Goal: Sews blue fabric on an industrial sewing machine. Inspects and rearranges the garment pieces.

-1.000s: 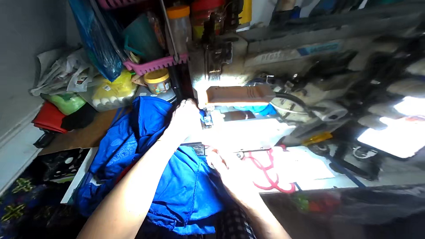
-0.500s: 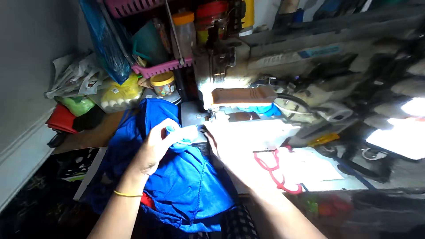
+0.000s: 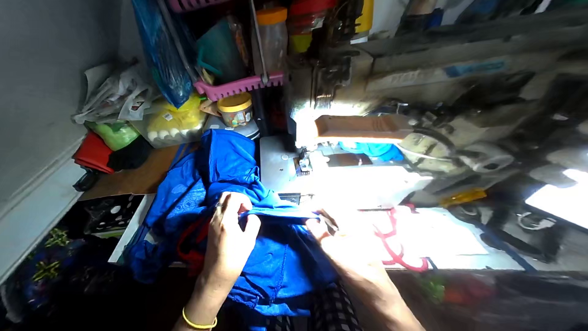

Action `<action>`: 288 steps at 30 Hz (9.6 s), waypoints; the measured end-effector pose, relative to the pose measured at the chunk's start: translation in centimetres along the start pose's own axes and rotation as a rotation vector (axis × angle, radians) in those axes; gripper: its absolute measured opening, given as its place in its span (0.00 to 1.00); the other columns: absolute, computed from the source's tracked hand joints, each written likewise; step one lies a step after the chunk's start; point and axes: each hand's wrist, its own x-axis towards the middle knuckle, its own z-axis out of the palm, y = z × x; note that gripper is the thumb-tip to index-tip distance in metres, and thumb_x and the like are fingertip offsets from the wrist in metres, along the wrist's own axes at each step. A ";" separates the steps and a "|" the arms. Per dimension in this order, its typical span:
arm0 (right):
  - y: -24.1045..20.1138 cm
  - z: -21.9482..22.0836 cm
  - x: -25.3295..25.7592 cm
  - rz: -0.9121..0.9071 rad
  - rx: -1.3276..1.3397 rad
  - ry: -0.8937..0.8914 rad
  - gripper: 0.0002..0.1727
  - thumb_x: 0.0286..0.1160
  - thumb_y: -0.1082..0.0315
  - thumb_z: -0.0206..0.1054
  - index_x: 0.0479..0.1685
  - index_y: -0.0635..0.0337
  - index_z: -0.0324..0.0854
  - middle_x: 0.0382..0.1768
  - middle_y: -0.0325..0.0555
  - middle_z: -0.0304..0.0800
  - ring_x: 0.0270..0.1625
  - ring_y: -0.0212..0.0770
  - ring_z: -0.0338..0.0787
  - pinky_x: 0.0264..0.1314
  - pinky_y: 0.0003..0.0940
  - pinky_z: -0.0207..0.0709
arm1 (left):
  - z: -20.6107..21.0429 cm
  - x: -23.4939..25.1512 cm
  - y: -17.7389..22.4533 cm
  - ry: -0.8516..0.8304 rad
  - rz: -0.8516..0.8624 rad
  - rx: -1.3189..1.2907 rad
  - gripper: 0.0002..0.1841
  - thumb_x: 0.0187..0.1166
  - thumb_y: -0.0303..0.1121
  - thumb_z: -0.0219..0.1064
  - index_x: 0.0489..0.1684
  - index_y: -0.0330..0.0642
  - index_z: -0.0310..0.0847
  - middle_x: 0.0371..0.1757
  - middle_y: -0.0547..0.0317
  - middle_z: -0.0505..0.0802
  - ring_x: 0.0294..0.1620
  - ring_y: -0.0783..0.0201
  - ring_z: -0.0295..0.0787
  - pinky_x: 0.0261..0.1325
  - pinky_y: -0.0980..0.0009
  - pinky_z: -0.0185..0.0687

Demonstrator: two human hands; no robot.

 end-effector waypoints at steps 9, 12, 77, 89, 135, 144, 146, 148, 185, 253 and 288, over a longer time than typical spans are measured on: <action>1.1 2.6 -1.7 -0.067 0.137 0.273 0.13 0.64 0.66 0.68 0.38 0.70 0.84 0.28 0.43 0.86 0.33 0.19 0.82 0.41 0.10 0.76 | 0.4 -2.8 1.9 0.044 -0.332 -0.985 0.08 0.81 0.19 0.56 0.51 0.40 0.73 0.48 0.56 0.94 0.48 0.60 0.96 0.56 0.61 0.95; 1.6 2.3 -1.4 -0.077 0.304 0.180 0.11 0.70 0.64 0.70 0.40 0.65 0.83 0.30 0.36 0.86 0.34 0.15 0.83 0.41 0.10 0.79 | -0.4 -2.6 1.5 0.025 -0.380 -1.074 0.06 0.82 0.25 0.62 0.49 0.47 0.78 0.43 0.63 0.93 0.45 0.66 0.94 0.53 0.65 0.93; -2.2 -2.1 -3.8 -0.121 0.535 -0.097 0.11 0.78 0.69 0.68 0.55 0.56 0.92 0.45 0.37 0.93 0.46 0.20 0.88 0.51 0.13 0.83 | -6.3 -5.5 4.7 -0.141 -0.124 -0.423 0.13 0.74 0.32 0.75 0.55 0.43 0.92 0.48 0.62 0.91 0.53 0.78 0.85 0.59 0.84 0.82; 0.7 -1.4 0.9 0.243 0.135 -0.118 0.17 0.86 0.55 0.57 0.45 0.54 0.89 0.15 0.33 0.80 0.15 0.29 0.79 0.20 0.30 0.77 | 1.5 8.1 1.8 -0.467 0.051 -0.208 0.10 0.86 0.34 0.63 0.49 0.42 0.90 0.48 0.56 0.92 0.51 0.61 0.87 0.56 0.59 0.81; 2.3 -0.5 3.3 -0.068 0.276 -0.099 0.09 0.74 0.62 0.69 0.45 0.55 0.89 0.33 0.32 0.89 0.32 0.21 0.85 0.36 0.20 0.82 | 3.3 7.1 3.3 -0.681 -0.367 -0.772 0.01 0.77 0.24 0.71 0.37 0.35 0.88 0.28 0.58 0.91 0.26 0.71 0.87 0.33 0.75 0.87; 1.9 -2.0 5.8 0.168 0.454 -0.373 0.11 0.80 0.56 0.68 0.43 0.54 0.85 0.17 0.33 0.80 0.15 0.25 0.76 0.17 0.21 0.73 | 2.1 8.5 2.9 -0.393 -0.083 -0.739 0.05 0.77 0.23 0.70 0.43 0.43 0.86 0.36 0.64 0.90 0.28 0.75 0.81 0.28 0.83 0.76; 1.4 -2.2 5.2 0.167 0.502 -0.420 0.11 0.79 0.55 0.69 0.37 0.52 0.84 0.15 0.31 0.78 0.14 0.24 0.75 0.17 0.20 0.72 | 1.7 10.3 2.9 -0.556 0.132 -0.472 0.10 0.76 0.24 0.69 0.52 0.41 0.88 0.49 0.59 0.91 0.41 0.70 0.85 0.44 0.74 0.81; 1.7 -2.1 5.1 0.183 0.551 -0.452 0.10 0.80 0.56 0.67 0.39 0.52 0.84 0.13 0.31 0.77 0.12 0.24 0.74 0.16 0.19 0.71 | 0.8 12.4 3.9 -0.855 0.298 -0.199 0.15 0.78 0.25 0.65 0.62 0.39 0.86 0.54 0.51 0.92 0.52 0.59 0.89 0.58 0.59 0.83; 4.7 0.8 4.4 0.239 0.649 -0.317 0.11 0.78 0.58 0.69 0.42 0.56 0.83 0.16 0.32 0.78 0.15 0.24 0.76 0.20 0.19 0.73 | 0.8 16.7 7.6 -1.107 0.513 0.672 0.13 0.76 0.32 0.70 0.56 0.51 0.91 0.49 0.50 0.93 0.54 0.45 0.89 0.50 0.43 0.78; 2.6 -2.4 2.3 0.076 0.113 -0.235 0.22 0.74 0.43 0.70 0.59 0.44 0.90 0.48 0.31 0.92 0.50 0.27 0.89 0.55 0.32 0.85 | -4.3 2.7 -2.5 0.224 -0.342 -0.954 0.19 0.94 0.44 0.41 0.62 0.48 0.76 0.54 0.63 0.96 0.58 0.63 0.94 0.66 0.59 0.88; -4.8 -8.8 9.0 -0.548 -0.585 0.157 0.18 0.76 0.69 0.69 0.64 0.53 0.89 0.58 0.58 0.88 0.24 0.55 0.85 0.19 0.49 0.72 | -0.6 -7.0 -5.6 -0.128 0.063 0.116 0.18 0.81 0.42 0.55 0.57 0.56 0.92 0.77 0.63 0.86 0.88 0.43 0.64 0.86 0.40 0.55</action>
